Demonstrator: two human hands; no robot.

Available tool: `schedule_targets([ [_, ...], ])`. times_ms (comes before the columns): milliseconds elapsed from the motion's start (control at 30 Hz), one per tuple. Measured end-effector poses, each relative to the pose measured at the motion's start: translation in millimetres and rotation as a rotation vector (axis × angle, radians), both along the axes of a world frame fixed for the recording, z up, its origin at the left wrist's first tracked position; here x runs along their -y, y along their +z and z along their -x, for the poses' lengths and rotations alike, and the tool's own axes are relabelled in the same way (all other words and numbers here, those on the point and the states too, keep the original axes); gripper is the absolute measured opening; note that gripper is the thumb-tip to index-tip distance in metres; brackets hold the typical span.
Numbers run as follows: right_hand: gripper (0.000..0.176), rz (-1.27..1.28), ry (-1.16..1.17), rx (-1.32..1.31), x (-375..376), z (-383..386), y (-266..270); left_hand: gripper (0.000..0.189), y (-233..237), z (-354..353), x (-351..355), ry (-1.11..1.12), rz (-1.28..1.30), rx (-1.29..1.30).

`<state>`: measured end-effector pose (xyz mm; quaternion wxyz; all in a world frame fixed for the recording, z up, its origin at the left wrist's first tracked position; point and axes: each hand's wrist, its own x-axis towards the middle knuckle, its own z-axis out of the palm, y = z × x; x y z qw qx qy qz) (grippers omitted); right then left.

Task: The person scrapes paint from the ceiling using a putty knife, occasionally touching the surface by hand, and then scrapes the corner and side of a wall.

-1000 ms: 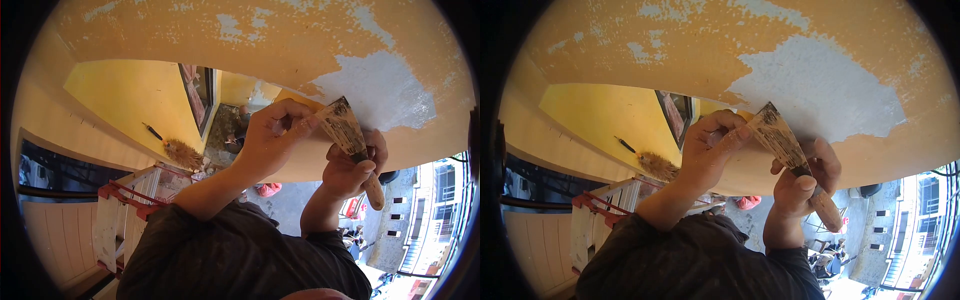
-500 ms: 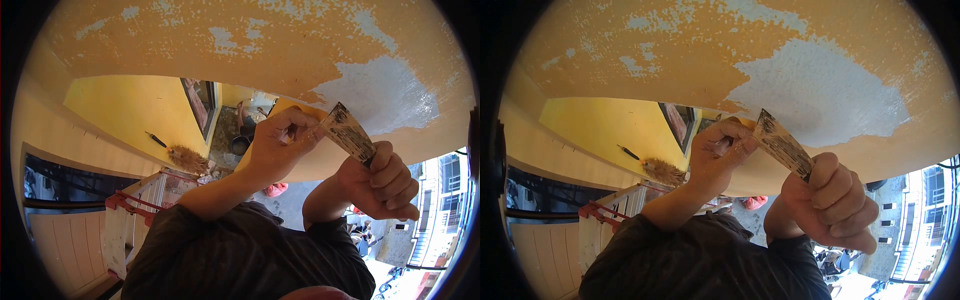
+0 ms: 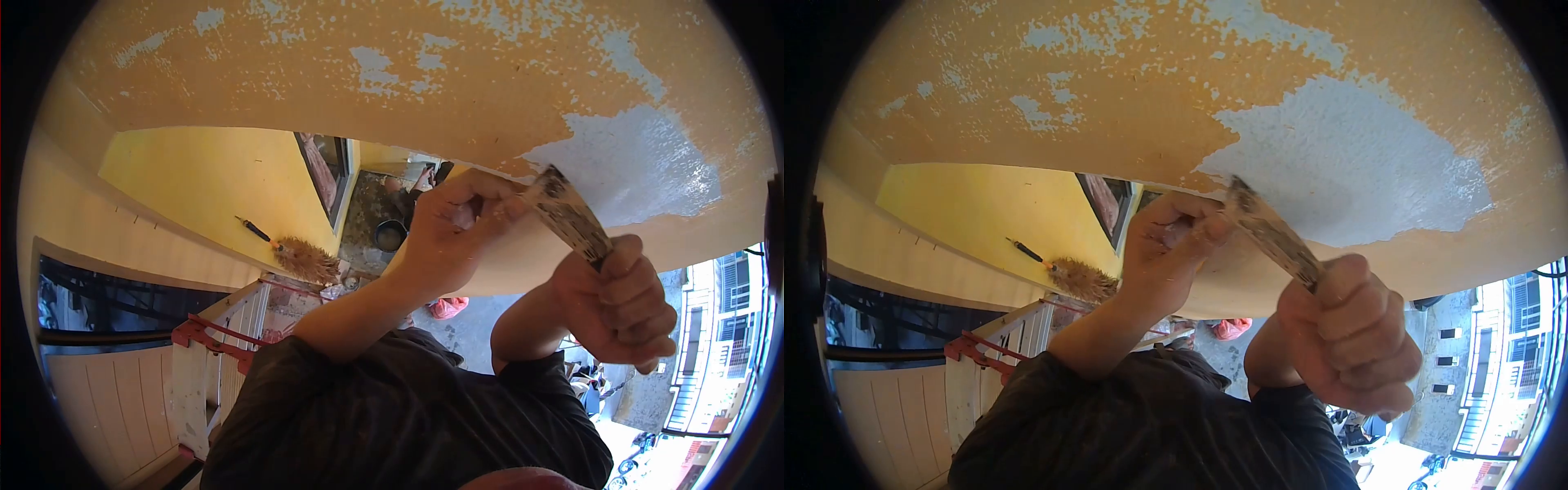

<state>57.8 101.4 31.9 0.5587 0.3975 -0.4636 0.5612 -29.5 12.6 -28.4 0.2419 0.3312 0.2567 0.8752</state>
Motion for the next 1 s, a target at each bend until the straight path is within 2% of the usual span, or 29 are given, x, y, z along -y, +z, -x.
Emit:
schedule_targets([
  [33,0.035,-0.017,-0.045,-0.005,-1.9,-4.6,0.2,0.008,-1.6,-0.1,-0.3,0.049,0.076,-0.079],
  [133,0.035,-0.027,-0.111,-0.045,-1.8,-3.7,-0.5,0.008,-0.2,0.5,-4.8,0.087,0.059,-0.112],
  [333,0.04,0.043,0.008,-0.114,-0.8,14.0,1.7,0.009,10.0,-3.3,-0.3,0.028,0.049,0.021],
  [433,0.045,-0.023,0.101,-0.008,-3.0,18.7,4.3,0.008,10.2,-5.6,-3.2,0.044,-0.009,0.043],
  [533,0.047,0.008,0.036,-0.022,7.9,22.1,8.8,0.008,8.8,-5.4,-3.8,0.061,0.009,0.034],
  [667,0.047,0.056,0.093,0.001,1.5,21.6,9.8,0.009,6.2,-5.4,-0.7,0.045,0.025,0.042],
  [733,0.045,0.093,0.104,0.014,-2.7,20.6,9.3,0.009,4.5,-8.9,-4.6,0.128,-0.031,0.015],
  [867,0.043,0.075,0.103,0.001,-1.7,20.7,7.8,0.008,3.6,-12.5,-8.3,0.157,-0.041,0.039],
  [933,0.042,-0.054,0.124,-0.024,-4.7,23.2,6.5,0.008,4.4,-12.4,-9.9,0.2,-0.072,0.029],
  [1000,0.042,-0.02,0.126,-0.029,0.6,30.0,8.0,0.008,-5.2,-6.2,-11.1,0.155,-0.103,0.049],
])
